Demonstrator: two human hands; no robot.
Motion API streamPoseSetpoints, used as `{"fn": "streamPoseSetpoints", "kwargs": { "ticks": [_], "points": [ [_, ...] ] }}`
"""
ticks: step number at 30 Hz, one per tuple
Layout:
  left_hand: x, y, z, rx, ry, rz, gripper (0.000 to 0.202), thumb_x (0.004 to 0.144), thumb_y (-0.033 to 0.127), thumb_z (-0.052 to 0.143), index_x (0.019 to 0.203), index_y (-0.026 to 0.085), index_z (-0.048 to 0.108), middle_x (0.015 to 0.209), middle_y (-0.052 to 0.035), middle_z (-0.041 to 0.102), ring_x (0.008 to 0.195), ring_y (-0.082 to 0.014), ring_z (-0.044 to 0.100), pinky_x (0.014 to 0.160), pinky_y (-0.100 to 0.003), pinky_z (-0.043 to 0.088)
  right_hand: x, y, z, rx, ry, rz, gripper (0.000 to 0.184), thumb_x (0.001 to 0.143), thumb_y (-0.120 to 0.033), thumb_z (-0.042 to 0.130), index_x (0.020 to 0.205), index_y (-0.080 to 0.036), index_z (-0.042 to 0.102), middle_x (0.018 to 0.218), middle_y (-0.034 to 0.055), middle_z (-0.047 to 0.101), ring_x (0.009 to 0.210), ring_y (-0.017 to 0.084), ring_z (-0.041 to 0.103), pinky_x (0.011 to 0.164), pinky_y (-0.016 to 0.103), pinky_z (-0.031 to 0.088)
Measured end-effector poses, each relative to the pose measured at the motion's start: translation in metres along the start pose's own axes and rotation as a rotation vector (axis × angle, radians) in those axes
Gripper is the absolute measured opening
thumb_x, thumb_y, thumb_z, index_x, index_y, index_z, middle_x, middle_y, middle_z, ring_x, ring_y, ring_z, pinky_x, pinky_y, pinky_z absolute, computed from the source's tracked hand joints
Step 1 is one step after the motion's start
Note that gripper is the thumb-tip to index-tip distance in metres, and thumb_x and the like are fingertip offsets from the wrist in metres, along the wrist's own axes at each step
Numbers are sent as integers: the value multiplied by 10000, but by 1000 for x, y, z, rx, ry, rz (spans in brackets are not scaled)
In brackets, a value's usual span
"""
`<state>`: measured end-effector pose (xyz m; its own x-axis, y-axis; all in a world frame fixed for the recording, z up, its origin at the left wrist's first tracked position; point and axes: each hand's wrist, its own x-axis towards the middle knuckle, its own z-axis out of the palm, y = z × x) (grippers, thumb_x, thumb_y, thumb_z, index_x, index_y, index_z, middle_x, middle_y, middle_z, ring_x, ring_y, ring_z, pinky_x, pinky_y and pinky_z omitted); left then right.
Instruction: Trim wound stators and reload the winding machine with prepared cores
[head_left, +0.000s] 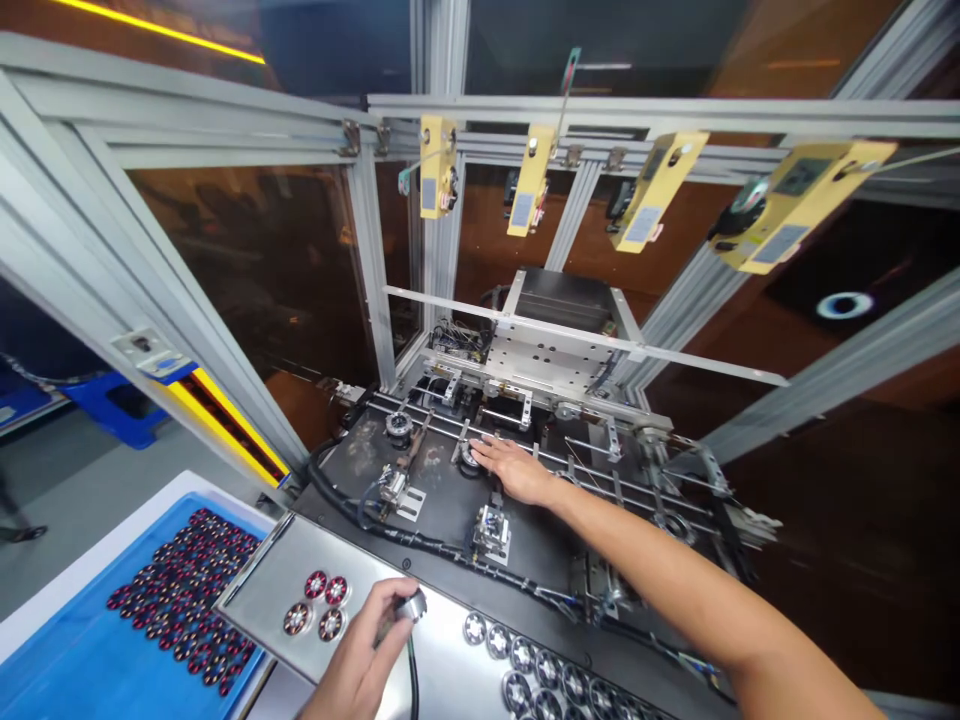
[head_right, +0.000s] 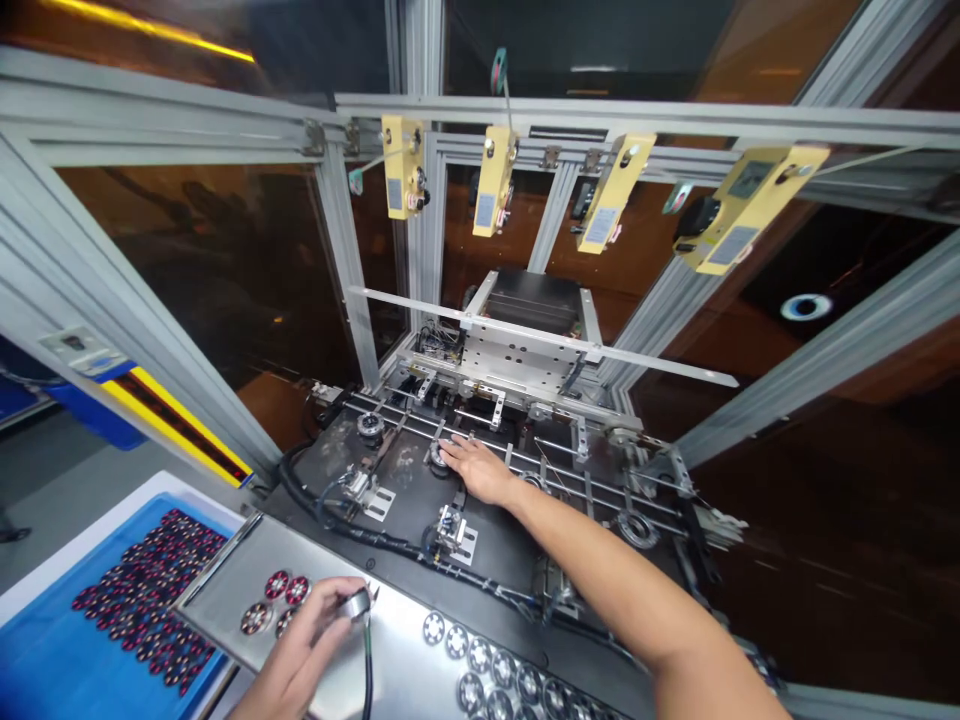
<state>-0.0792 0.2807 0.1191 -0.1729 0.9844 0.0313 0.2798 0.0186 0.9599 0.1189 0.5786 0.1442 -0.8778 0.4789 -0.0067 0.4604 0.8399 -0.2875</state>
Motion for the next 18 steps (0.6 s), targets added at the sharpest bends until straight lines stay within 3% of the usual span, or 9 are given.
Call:
{"fn": "streamPoseSetpoints", "kwargs": {
  "ticks": [3, 6, 9, 11, 14, 18],
  "points": [
    [-2, 30, -9, -246, -5, 1, 346, 865, 462, 607, 1108, 217, 577, 1076, -97, 679, 1031, -244, 636, 898, -325, 470, -4, -33, -24, 58, 86, -27, 362, 947, -249, 544, 1301, -174, 525, 1399, 136, 500, 1294, 309, 461, 1047, 584, 379],
    [-10, 47, -12, -377, 30, 42, 485, 703, 599, 708, 962, 224, 544, 939, -52, 678, 870, -209, 628, 772, -293, 464, -30, -97, -46, 168, 192, -120, 435, 976, -303, 474, 1384, -156, 440, 1385, 178, 506, 1283, 269, 465, 1063, 511, 392],
    [-19, 54, -10, -458, 29, 72, 490, 676, 616, 723, 868, 225, 500, 865, -29, 669, 759, -168, 590, 685, -270, 436, -67, -165, -50, 320, 176, -320, 644, 774, -514, 717, 1293, -188, 519, 1167, 96, 638, 1065, 213, 583, 923, 345, 517],
    [-24, 55, -6, -495, 5, 83, 481, 674, 604, 735, 847, 223, 498, 850, -25, 669, 748, -163, 587, 684, -275, 432, -87, -198, -43, 460, 252, -396, 533, 809, -422, 713, 1254, -179, 549, 1026, 104, 657, 895, 208, 598, 788, 344, 540],
    [-30, 57, 1, -563, -41, 68, 483, 685, 610, 721, 899, 223, 526, 937, -53, 679, 840, -198, 625, 721, -299, 441, -102, -220, -25, 515, 453, -391, 392, 885, -190, 589, 1272, -172, 532, 916, 118, 649, 785, 209, 574, 661, 339, 513],
    [-36, 59, 11, -654, -49, 3, 480, 701, 527, 759, 1050, 250, 581, 976, -36, 690, 885, -190, 645, 773, -296, 456, -111, -220, -11, 452, 593, -331, 414, 792, -77, 584, 1201, -138, 565, 838, 121, 646, 731, 218, 559, 602, 343, 484]
  ]
}}
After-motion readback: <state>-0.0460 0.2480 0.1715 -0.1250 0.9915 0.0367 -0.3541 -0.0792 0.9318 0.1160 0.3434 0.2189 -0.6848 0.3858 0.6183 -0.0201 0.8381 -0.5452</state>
